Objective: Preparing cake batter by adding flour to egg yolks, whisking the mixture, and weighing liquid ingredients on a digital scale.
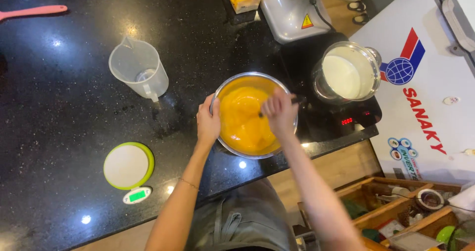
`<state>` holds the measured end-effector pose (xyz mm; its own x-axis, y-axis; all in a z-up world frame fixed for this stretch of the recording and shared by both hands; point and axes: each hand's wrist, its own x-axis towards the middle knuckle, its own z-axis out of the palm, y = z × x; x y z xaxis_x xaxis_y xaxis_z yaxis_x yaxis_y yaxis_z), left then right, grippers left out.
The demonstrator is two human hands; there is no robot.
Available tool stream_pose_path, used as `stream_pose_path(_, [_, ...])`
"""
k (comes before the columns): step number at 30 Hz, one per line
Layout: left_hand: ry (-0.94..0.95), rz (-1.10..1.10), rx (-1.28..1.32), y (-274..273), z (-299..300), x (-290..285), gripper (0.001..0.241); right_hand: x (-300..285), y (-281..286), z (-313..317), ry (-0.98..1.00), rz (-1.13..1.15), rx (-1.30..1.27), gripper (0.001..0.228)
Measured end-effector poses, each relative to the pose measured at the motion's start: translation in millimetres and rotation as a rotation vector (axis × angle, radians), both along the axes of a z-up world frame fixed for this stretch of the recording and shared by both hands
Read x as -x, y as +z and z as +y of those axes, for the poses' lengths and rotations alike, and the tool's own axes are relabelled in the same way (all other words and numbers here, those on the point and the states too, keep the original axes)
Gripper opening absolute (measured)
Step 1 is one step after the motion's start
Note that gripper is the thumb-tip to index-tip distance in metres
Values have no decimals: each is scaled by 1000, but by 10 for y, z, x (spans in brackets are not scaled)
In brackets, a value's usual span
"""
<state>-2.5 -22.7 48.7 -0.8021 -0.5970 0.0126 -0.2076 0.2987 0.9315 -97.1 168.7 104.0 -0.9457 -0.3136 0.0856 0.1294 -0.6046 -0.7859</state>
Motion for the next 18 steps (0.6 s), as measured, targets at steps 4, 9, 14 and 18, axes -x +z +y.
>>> stream_pose_path(4, [53,16,54,-34,40,-10,35,102,446,573,108,-138,-351,40])
stream_pose_path(9, [-30,-28,44,68,-46,-41,36,380,425,-130,-135,428,-371,44])
stream_pose_path(14, [17,-25,-2,-20,2,-8,35,-113,327,-484,-44,126,-87,47])
stream_pose_path(18, [79,62,106,-97,64,20,32,-81,359,259,104,-2,-537,37])
